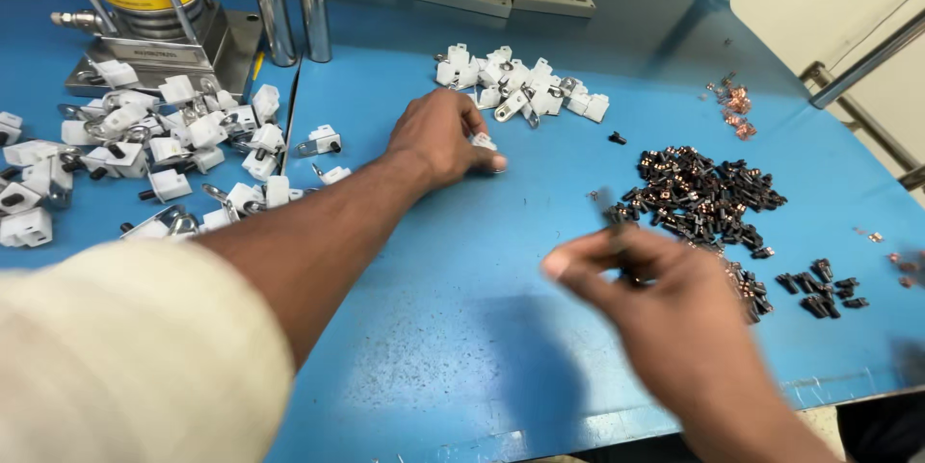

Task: The person picks up white plastic switch housings one at a time from a pile on the workbench and uses tweezers to insert small copper contact parts into each housing, then places the assembled part aside. A coworker across the table handles the same parts in parallel.

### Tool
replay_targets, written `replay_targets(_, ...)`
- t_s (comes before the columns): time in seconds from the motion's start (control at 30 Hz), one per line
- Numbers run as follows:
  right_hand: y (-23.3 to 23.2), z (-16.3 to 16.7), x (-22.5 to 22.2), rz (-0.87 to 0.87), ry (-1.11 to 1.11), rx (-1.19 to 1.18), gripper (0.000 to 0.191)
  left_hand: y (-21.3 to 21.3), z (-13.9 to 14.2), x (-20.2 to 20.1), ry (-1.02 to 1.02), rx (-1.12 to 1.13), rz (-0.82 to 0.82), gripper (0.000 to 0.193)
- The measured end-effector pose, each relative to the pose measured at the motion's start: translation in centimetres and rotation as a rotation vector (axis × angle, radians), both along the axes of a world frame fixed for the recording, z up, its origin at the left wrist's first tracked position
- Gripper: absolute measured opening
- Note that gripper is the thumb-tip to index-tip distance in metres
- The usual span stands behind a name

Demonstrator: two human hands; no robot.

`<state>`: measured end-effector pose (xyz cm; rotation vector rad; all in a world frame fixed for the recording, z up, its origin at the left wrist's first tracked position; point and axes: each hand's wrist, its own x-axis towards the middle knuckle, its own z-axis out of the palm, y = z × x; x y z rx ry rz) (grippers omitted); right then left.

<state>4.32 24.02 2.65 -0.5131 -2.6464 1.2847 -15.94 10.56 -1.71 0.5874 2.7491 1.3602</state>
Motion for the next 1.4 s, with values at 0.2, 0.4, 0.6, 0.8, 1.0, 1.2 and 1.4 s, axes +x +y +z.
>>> replay_targets(0.2,-1.0,4.9,-0.1,-0.130,0.158,-0.223,0.024,-4.0,4.9,9.8,-0.019,0.148,-0.015,0.039)
replay_targets(0.4,-6.5,6.3,0.5,-0.044,0.058,-0.115,0.021,-8.6,8.6,16.4,-0.052,0.258,0.020,0.020)
replay_targets(0.6,-4.9,5.5,1.7,0.078,-0.131,-0.461,0.022,-10.7,8.1,19.4,0.026,0.445,-0.071,0.019)
replay_targets(0.8,-4.9,7.2,2.1,0.272,0.237,-0.598,0.019,-11.1,7.6,20.1,-0.198,0.310,-0.013,0.034)
replay_targets(1.0,-3.9,6.9,2.2,0.526,0.530,-0.388,0.017,-9.7,9.3,20.5,-0.153,0.328,-0.045,0.036)
replay_targets(1.2,-1.7,5.2,1.7,0.609,0.569,-0.230,0.023,-7.7,9.7,19.6,-0.113,0.409,-0.010,0.033)
replay_targets(1.4,-2.2,7.4,-1.9,0.433,0.483,-0.179,0.035,-4.8,10.3,17.8,-0.105,0.317,0.104,0.027)
